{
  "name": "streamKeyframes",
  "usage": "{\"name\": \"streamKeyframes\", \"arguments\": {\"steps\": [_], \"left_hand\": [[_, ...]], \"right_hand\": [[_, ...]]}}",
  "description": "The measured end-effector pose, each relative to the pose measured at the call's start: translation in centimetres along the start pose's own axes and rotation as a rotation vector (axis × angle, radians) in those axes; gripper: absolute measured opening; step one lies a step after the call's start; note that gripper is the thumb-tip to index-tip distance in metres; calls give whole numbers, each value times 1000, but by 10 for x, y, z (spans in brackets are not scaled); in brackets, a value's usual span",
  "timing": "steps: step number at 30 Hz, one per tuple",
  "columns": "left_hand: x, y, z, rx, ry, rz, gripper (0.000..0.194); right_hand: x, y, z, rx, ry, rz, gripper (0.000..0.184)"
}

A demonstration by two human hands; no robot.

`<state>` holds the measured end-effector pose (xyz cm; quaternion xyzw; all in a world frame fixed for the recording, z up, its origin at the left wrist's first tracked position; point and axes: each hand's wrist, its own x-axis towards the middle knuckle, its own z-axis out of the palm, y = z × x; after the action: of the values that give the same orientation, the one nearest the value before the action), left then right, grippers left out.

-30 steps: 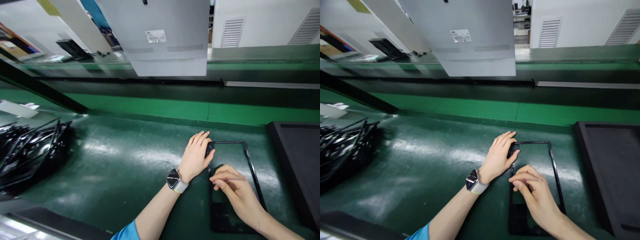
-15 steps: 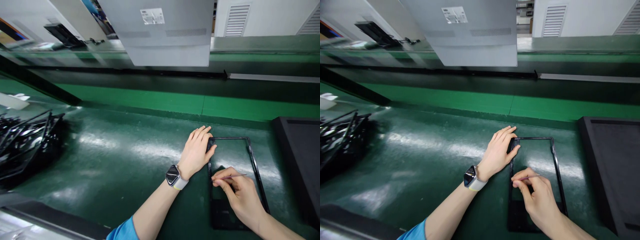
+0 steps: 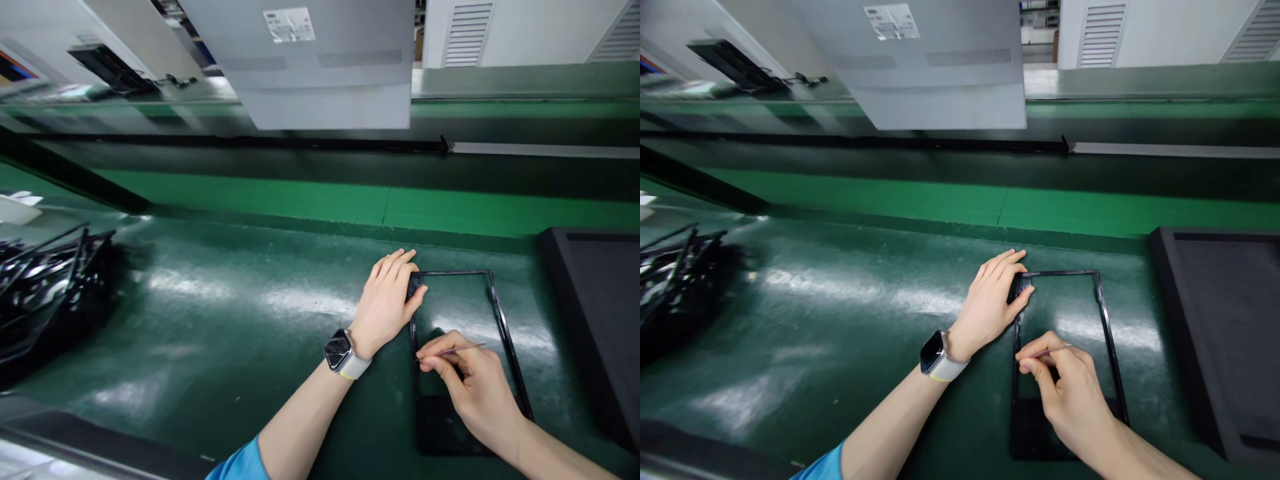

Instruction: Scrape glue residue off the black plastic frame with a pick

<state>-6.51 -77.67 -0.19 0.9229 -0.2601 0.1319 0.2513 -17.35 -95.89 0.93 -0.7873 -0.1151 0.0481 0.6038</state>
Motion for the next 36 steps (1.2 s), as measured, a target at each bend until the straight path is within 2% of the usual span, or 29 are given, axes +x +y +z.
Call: {"name": "streamKeyframes", "arguments": {"steps": [8, 16, 20, 25, 36], "left_hand": [[-1, 0, 1, -1, -2, -4, 23], [0, 2, 0, -19, -3, -19, 21], [-1, 2, 1, -24, 2, -21, 20], [-2, 1, 2, -25, 9, -20, 20], [-1, 0, 3, -27, 2, -21, 19]], "right_hand": [[-2, 3, 0, -45, -15, 14, 19], [3, -4, -2, -110, -20, 0, 21], [0, -5, -2, -93, -64, 23, 22], [-3, 0, 0, 33, 14, 60, 19], [1, -1, -1, -61, 2, 27, 18]]}}
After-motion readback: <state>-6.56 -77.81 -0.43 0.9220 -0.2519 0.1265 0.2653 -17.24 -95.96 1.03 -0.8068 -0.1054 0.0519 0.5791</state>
